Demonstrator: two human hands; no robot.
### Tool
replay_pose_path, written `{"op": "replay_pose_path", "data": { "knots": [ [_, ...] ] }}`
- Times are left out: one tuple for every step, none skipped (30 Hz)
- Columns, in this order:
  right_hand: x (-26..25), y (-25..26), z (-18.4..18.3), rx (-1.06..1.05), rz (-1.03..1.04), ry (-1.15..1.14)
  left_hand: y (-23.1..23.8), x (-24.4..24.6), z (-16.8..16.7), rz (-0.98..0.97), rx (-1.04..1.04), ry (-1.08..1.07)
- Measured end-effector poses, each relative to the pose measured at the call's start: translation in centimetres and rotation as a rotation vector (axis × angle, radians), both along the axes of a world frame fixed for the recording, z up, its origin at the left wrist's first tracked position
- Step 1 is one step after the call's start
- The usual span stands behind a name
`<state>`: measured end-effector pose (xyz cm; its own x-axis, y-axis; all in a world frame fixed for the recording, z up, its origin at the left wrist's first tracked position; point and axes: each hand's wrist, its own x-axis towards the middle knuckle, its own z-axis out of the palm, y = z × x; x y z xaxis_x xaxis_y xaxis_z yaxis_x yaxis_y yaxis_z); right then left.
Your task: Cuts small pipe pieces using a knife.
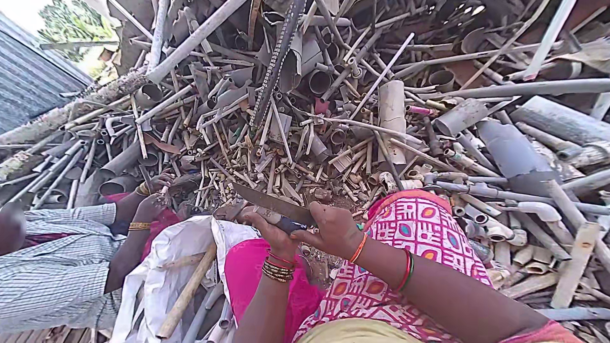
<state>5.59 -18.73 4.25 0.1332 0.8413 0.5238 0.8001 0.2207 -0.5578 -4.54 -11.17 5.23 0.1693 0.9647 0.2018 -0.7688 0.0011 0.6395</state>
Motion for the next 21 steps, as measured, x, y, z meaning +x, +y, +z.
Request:
{"op": "replay_pose_path", "data": {
  "knots": [
    [-0.1,0.5,-0.3,-0.001,-0.006,-0.006,0.4,0.0,-0.3,0.011,-0.012,0.0],
    [-0.2,1.0,-0.7,0.0,-0.012,-0.016,0.8,0.0,-0.7,0.026,-0.029,0.0],
    [-0.3,1.5,-1.0,-0.004,-0.014,-0.025,1.1,-0.1,-1.1,0.035,-0.041,0.0],
    [-0.4,1.9,-1.4,-0.002,-0.015,-0.034,1.5,-0.2,-1.5,0.036,-0.056,-0.012],
    [-0.4,2.4,-1.7,0.008,-0.018,-0.046,2.0,-0.3,-1.8,0.033,-0.066,-0.014],
    [-0.4,2.8,-1.9,-0.003,-0.013,-0.047,2.4,-0.4,-2.3,0.035,-0.066,-0.008],
    [-0.4,3.1,-2.0,-0.03,-0.003,-0.044,2.7,-0.5,-2.6,0.042,-0.073,-0.011],
    [-0.4,3.4,-2.1,-0.055,0.004,-0.043,3.0,-0.5,-2.9,0.048,-0.08,-0.014],
    [-0.4,3.8,-2.2,-0.081,0.012,-0.041,3.3,-0.5,-3.1,0.047,-0.09,-0.018],
    [-0.3,4.0,-2.3,-0.1,0.019,-0.041,3.6,-0.5,-3.3,0.041,-0.096,-0.022],
    [-0.2,4.3,-2.4,-0.112,0.022,-0.04,3.9,-0.5,-3.6,0.031,-0.101,-0.029],
    [-0.2,4.5,-2.6,-0.107,0.02,-0.041,4.1,-0.6,-3.8,0.024,-0.099,-0.024],
    [-0.2,4.8,-2.9,-0.092,0.012,-0.041,4.4,-0.6,-3.9,0.013,-0.108,-0.029],
    [-0.2,5.0,-3.1,-0.083,0.005,-0.039,4.6,-0.5,-3.9,0.011,-0.121,-0.031],
    [-0.2,5.1,-3.2,-0.08,-0.004,-0.044,4.8,-0.4,-4.0,0.011,-0.124,-0.027],
    [-0.2,5.3,-3.2,-0.086,-0.009,-0.048,4.9,-0.3,-4.0,0.011,-0.118,-0.025],
    [-0.1,5.4,-3.2,-0.093,-0.016,-0.053,5.1,-0.2,-4.1,0.003,-0.116,-0.036],
    [-0.1,5.5,-3.2,-0.101,-0.019,-0.057,5.3,-0.2,-4.2,-0.009,-0.113,-0.045],
    [-0.1,5.6,-3.1,-0.11,-0.022,-0.061,5.4,-0.2,-4.3,-0.016,-0.107,-0.037],
    [-0.1,5.7,-3.1,-0.125,-0.022,-0.064,5.5,-0.2,-4.3,-0.014,-0.104,-0.028],
    [-0.1,5.8,-3.1,-0.136,-0.022,-0.069,5.6,-0.2,-4.3,-0.012,-0.108,-0.022]
  ]
}}
